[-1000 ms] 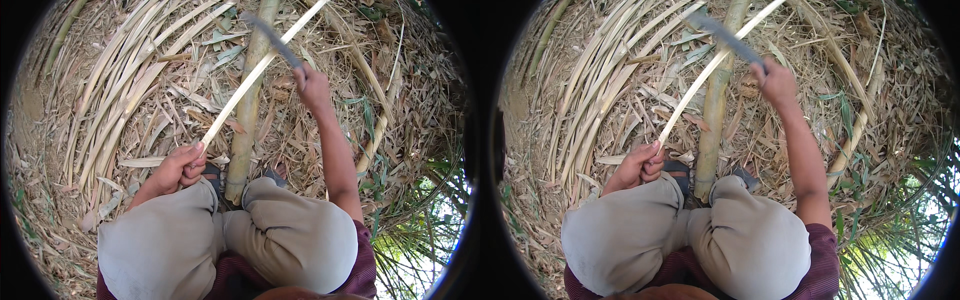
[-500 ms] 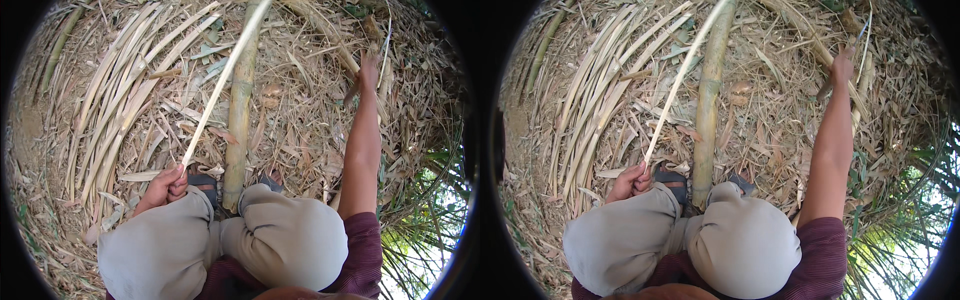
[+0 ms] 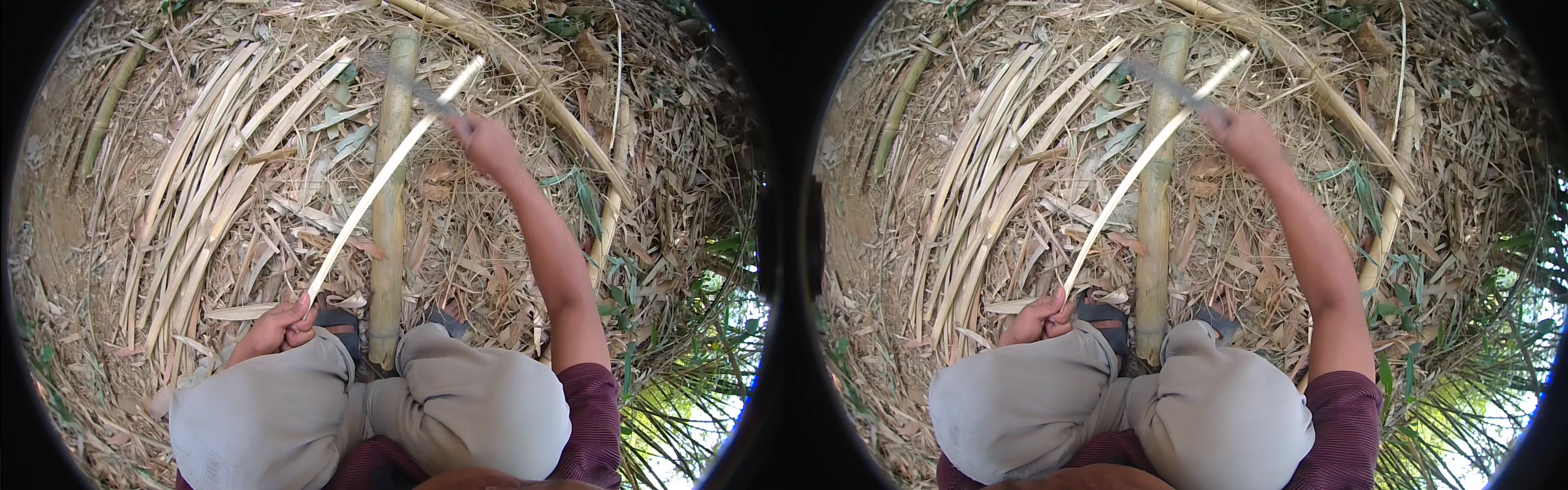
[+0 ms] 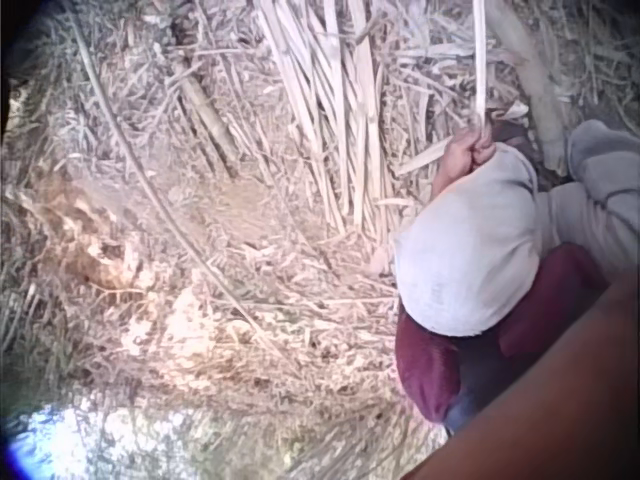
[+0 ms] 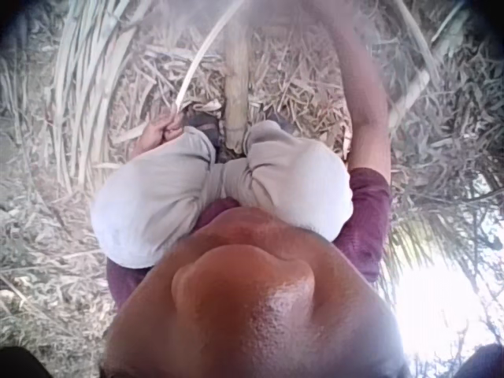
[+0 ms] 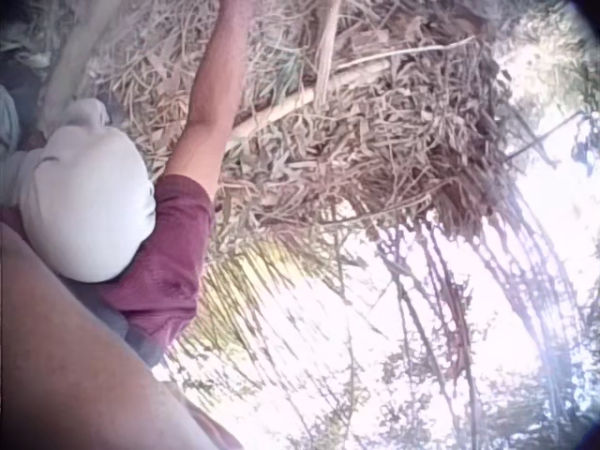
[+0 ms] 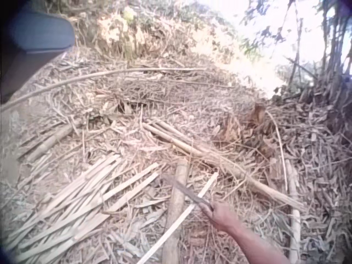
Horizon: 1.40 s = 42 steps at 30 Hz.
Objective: The person whittles and scrapes a thin strip of bamboo using a machete while sitting on the ground.
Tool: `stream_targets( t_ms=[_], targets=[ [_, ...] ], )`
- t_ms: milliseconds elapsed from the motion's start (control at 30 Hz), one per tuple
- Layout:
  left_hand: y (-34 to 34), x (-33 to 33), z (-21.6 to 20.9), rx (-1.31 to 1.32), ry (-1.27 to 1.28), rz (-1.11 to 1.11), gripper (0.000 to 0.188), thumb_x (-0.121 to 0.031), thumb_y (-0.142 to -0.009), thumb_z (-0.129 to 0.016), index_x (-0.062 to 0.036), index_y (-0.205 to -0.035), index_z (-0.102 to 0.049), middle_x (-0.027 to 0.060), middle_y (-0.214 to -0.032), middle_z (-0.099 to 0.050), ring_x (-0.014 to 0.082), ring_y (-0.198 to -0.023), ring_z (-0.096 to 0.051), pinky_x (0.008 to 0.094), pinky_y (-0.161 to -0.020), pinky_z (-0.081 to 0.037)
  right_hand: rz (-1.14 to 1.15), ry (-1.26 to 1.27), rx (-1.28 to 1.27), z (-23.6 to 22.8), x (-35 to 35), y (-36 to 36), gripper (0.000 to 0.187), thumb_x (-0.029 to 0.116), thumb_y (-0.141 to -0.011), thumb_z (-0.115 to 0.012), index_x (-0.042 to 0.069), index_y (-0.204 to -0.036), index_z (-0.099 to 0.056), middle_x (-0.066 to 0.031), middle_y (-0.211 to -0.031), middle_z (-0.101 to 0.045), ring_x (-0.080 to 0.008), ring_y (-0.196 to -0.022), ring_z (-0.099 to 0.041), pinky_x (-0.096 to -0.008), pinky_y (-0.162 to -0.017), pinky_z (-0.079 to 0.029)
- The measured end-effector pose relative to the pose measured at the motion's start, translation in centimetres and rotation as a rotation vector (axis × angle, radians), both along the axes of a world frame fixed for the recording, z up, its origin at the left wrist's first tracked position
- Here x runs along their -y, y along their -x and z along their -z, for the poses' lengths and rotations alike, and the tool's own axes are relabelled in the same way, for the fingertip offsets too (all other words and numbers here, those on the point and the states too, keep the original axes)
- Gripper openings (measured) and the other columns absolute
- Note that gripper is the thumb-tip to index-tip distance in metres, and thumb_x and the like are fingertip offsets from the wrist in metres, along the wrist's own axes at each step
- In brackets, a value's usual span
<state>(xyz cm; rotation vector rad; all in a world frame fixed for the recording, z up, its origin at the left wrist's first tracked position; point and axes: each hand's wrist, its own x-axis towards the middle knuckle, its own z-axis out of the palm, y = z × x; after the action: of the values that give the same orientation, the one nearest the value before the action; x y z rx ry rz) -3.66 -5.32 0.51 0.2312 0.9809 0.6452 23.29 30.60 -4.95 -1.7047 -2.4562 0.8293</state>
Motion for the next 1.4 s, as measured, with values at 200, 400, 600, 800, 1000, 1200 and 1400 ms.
stream_targets(
  t_ms=[200, 400, 600, 800, 1000, 1200, 1400],
  targets=[
    [-0.1, -1.0, -0.1, -0.01, 0.116, -0.038, 0.052, -0.052, -0.103, -0.035, -0.0145, -0.068, -0.035, -0.0072, -0.054, -0.022, 0.0061, -0.047, -0.014, 0.0245, -0.042, -0.011, 0.826, 0.018, -0.617, 3.1, -11.0, -8.3, 0.081, 0.071, -0.094, -0.031, -0.001, -0.073, -0.059, -0.0139, -0.06, -0.055, -0.0271, -0.054, -0.056, -0.0394, -0.052, -0.046],
    [-0.7, -1.6, 0.4, -0.091, 0.122, 0.017, 0.052, -0.05, -0.104, -0.036, -0.0131, -0.068, -0.036, -0.0045, -0.053, -0.027, 0.0064, -0.045, -0.019, 0.024, -0.04, -0.016, 0.628, 0.43, -0.92, 0.6, 2.4, -0.7, 0.07, 0.066, -0.097, -0.037, 0.001, -0.089, -0.063, 0.0078, -0.051, -0.03, -0.0045, -0.039, -0.033, -0.0215, -0.037, -0.027],
    [-0.4, -1.4, 0.2, -0.262, 0.01, 0.127, 0.052, -0.048, -0.104, -0.037, -0.0077, -0.073, -0.044, 0.0, -0.058, -0.041, 0.0088, -0.052, -0.038, 0.0242, -0.049, -0.032, 0.546, 0.654, -1.039, -0.8, 7.9, 6.7, 0.041, 0.039, -0.093, -0.065, -0.001, -0.094, -0.061, 0.0039, -0.054, -0.038, -0.0073, -0.04, -0.037, -0.0256, -0.038, -0.032],
    [0.2, -4.6, -1.4, -0.681, -0.267, 0.336, 0.045, -0.041, -0.105, -0.04, -0.0001, -0.106, -0.058, 0.0075, -0.088, -0.061, 0.0159, -0.071, -0.062, 0.0274, -0.069, -0.049, 0.481, 0.588, -1.106, -0.9, 8.3, 7.9, 0.025, 0.024, -0.091, -0.07, 0.002, -0.087, -0.058, 0.0024, -0.056, -0.044, -0.0083, -0.042, -0.041, -0.0258, -0.04, -0.035],
    [-3.6, -10.8, -3.0, -0.629, -0.284, -0.01, 0.037, -0.04, -0.104, -0.042, -0.0054, -0.11, -0.056, 0.003, -0.084, -0.057, 0.0103, -0.062, -0.056, 0.0232, -0.052, -0.044, 0.177, 0.441, -0.895, -2.2, 15.6, 9.1, 0.019, 0.019, -0.092, -0.066, 0.002, -0.086, -0.06, 0.0, -0.056, -0.051, -0.0103, -0.046, -0.048, -0.0302, -0.044, -0.038],
    [-3.5, -9.0, -2.9, -0.431, -0.155, -0.224, 0.031, -0.036, -0.105, -0.043, -0.0101, -0.088, -0.048, -0.0067, -0.06, -0.035, 0.0031, -0.043, -0.024, 0.0212, -0.038, -0.017, -0.351, -0.264, -0.622, -2.8, 17.1, 7.1, 0.046, 0.049, -0.082, -0.072, 0.006, -0.08, -0.058, -0.0113, -0.061, -0.058, -0.0247, -0.053, -0.062, -0.037, -0.05, -0.048],
    [-2.7, -8.4, -3.6, -0.293, -0.087, -0.235, 0.031, -0.036, -0.105, -0.043, -0.0123, -0.085, -0.046, -0.0079, -0.059, -0.031, 0.0032, -0.044, -0.022, 0.021, -0.038, -0.016, -0.348, -0.404, -0.339, -1.1, 12.0, 4.6, 0.062, 0.069, -0.076, -0.065, 0.007, -0.079, -0.058, -0.0109, -0.067, -0.063, -0.0321, -0.057, -0.064, -0.0408, -0.052, -0.05]
  ],
)
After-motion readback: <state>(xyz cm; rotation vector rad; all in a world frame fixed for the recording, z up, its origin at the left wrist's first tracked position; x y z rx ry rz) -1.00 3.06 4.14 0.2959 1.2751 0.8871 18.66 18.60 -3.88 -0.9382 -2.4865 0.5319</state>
